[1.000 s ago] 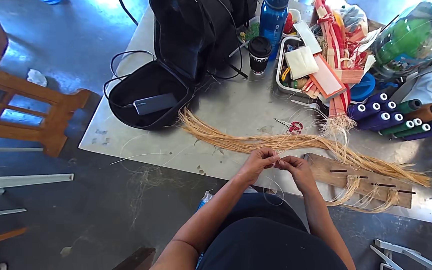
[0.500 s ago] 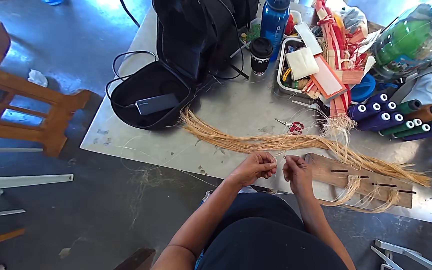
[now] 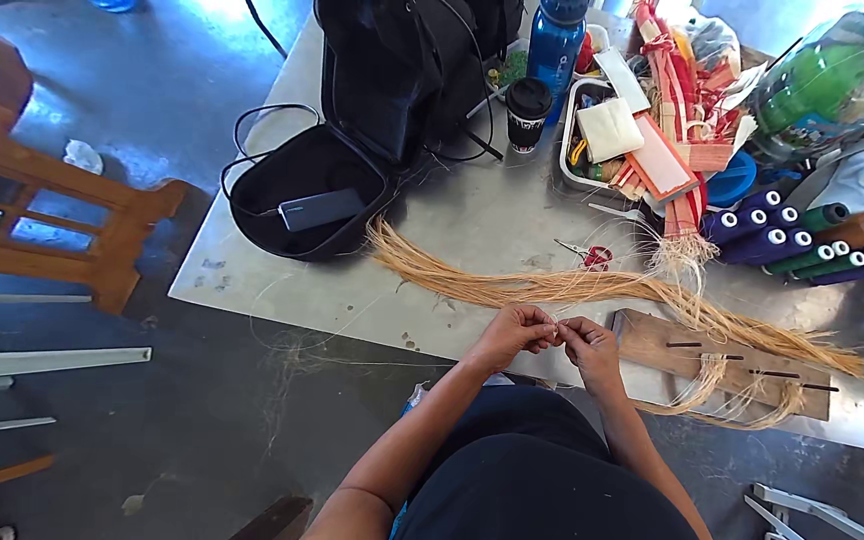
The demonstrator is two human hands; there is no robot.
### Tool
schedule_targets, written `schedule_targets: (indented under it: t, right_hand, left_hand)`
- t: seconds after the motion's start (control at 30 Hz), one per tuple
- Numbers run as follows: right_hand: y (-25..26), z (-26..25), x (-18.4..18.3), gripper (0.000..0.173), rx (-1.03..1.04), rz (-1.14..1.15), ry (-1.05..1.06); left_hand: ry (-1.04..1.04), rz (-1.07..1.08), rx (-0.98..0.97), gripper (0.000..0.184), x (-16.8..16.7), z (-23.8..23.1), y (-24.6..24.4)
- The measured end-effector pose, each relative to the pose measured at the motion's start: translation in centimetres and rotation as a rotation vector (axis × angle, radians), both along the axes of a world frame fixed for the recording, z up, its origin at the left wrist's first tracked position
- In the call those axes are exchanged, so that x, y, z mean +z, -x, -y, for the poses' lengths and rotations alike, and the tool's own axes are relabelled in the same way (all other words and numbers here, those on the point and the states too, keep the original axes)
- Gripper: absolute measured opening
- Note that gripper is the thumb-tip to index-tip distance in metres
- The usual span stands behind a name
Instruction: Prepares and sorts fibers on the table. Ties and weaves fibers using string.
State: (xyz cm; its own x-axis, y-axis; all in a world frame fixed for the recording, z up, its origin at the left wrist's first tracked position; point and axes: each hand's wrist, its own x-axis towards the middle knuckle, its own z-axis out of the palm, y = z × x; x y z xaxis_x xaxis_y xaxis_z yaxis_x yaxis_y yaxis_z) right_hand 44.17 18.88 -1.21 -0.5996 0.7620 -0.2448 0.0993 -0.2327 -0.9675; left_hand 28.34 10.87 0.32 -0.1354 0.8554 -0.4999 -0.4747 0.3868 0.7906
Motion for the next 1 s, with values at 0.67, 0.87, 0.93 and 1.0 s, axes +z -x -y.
schedule_targets:
  t: [0.67,0.87,0.93,1.0]
  right_hand:
    - [-1.0,-1.4,0.3,0.02,0.262,0.267,0.144]
    - [-0.7,-1.9,0.5,0.019,0.361,0.375,0.166]
    - [-0.9,-1.8,0.2,0.013,0.33,0.369,0.119]
    - [-1.2,-1.6,0.4,0.005,0.274,0.344,0.057]
  left_hand:
    - [-0.181,-0.704,-0.057,0.02,-1.1,0.2,-1.9]
    - [-0.144,-0.562,-0.218,0.019,-1.2,-0.2,-1.1]
    - [-0.126,-0.511,-0.219,0.014,-1.3,-0.3,-0.9]
    - [-0.075,-0.454,-0.181,0.009,-1.1,-0.4,-0.9]
